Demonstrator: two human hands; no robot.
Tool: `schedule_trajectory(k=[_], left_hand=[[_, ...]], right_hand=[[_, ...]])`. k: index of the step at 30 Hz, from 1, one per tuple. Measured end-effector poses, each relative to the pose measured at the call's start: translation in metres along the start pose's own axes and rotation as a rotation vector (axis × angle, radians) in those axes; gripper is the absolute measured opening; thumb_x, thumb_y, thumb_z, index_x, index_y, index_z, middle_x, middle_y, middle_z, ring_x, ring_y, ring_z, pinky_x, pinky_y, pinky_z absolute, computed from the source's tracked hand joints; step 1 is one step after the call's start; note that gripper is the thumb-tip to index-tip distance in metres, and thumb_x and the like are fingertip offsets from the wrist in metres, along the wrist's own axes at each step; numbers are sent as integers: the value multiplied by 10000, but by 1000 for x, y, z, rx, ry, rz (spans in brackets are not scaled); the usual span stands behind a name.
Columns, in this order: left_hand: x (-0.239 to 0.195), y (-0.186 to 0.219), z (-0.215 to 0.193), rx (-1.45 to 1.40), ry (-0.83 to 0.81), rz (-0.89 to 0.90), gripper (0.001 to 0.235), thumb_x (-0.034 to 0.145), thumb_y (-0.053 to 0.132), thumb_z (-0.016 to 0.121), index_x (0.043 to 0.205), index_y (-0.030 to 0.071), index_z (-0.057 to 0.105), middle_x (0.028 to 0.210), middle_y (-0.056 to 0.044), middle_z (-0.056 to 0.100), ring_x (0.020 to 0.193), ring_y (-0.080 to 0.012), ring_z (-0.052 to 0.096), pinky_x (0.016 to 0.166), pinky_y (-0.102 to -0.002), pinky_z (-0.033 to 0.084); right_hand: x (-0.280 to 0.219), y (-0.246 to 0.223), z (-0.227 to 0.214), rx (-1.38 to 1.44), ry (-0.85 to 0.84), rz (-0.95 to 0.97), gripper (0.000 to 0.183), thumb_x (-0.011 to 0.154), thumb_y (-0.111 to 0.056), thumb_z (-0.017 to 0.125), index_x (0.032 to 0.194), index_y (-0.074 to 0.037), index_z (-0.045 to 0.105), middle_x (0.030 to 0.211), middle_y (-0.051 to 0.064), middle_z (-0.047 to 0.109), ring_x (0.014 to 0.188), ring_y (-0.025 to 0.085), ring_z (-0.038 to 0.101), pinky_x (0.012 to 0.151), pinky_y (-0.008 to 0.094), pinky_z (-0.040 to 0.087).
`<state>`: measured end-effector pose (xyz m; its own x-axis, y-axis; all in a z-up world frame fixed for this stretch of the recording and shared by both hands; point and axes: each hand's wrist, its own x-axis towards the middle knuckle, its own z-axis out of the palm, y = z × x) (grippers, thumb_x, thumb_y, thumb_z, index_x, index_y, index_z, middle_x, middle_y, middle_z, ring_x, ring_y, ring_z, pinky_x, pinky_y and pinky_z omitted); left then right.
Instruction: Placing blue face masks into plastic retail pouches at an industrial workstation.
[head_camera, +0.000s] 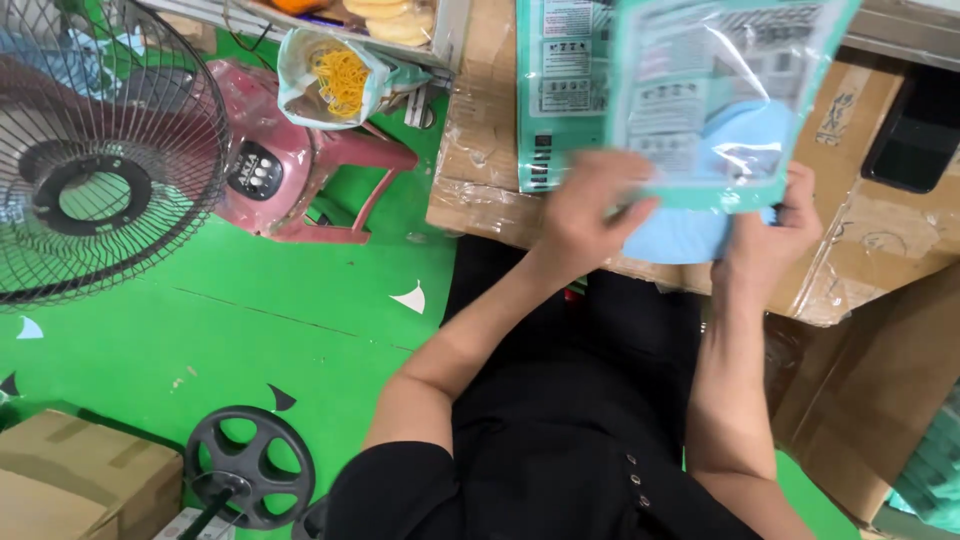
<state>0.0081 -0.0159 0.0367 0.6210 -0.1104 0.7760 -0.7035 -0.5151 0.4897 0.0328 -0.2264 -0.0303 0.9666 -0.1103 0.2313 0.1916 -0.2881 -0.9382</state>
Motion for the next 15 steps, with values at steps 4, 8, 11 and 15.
schedule_trajectory(k=[4,8,11,15], left_hand=[[-40,-14,33,-420,223,-842,457,853,109,766,1242,-49,585,1168,-135,644,1066,-235,635,949,-341,528],[-69,4,79,-753,300,-1000,397,991,174,732,1320,-26,634,1246,-80,708,1148,-146,655,1009,-313,536],[-65,-7,76,-676,422,-1106,339,948,145,778,1207,-55,688,1156,-120,742,1030,-170,695,917,-340,575],[-67,-17,65,-797,356,-1137,333,972,183,752,1206,-49,702,1137,-130,754,1010,-192,714,887,-350,583]], right_hand=[[-1,-16,5,243,34,193,219,938,54,776,1118,8,661,1112,24,626,999,122,608,931,270,533],[3,0,16,183,94,143,318,1045,55,801,1275,47,583,1202,82,626,1119,172,600,1010,330,520],[-16,-29,17,911,18,492,386,991,-31,670,1363,-17,567,1307,148,665,1189,253,680,1046,418,573],[-23,-22,12,826,-278,825,326,935,-67,619,1255,-10,594,1240,145,690,1108,282,742,920,502,582]])
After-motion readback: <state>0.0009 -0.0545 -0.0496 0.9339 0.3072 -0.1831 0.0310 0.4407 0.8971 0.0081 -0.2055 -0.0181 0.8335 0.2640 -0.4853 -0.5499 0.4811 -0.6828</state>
